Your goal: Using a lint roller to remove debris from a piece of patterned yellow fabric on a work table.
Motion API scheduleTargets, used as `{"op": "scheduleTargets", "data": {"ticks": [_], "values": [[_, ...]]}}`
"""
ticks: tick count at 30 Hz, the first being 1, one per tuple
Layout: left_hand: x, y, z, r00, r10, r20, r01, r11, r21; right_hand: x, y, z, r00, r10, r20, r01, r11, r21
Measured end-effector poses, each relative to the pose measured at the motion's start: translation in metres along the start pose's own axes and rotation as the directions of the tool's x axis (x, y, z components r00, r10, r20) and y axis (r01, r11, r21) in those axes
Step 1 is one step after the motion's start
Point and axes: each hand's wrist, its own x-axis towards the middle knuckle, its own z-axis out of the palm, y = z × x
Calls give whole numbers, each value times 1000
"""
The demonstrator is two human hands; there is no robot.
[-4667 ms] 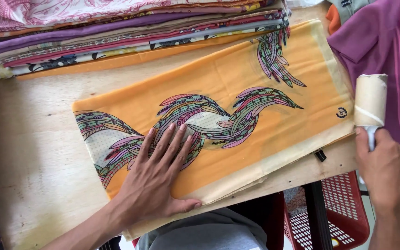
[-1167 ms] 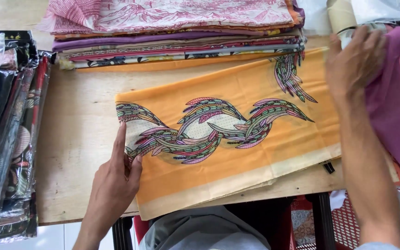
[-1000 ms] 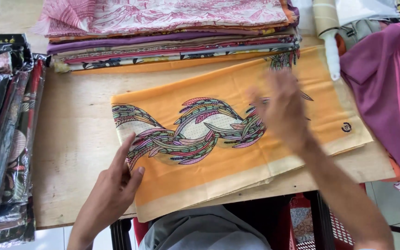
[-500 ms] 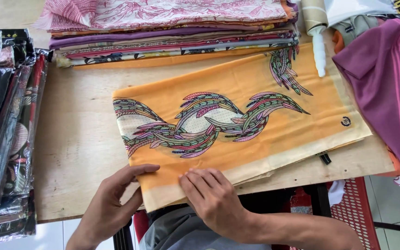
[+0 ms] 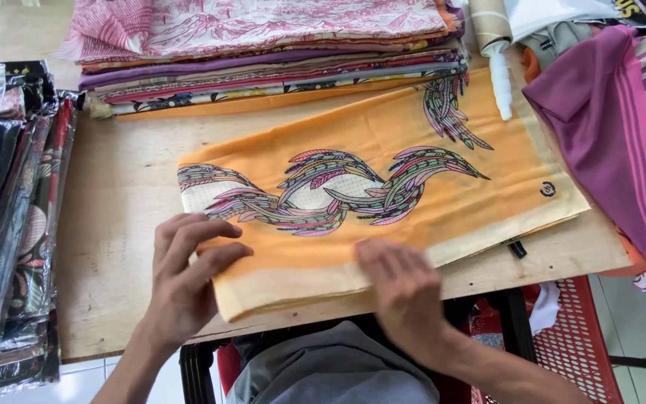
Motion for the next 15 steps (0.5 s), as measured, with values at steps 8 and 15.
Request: {"op": "scheduleTargets", "data": {"ticks": [8, 15], "values": [[37, -16, -16, 933, 50, -357, -85, 993, -83, -21, 152, -42, 953, 302, -31, -303, 952, -45], [46, -37, -36, 893, -72, -445, 23, 993, -114, -24, 202, -123, 941, 335, -51, -323, 933, 161]]}}
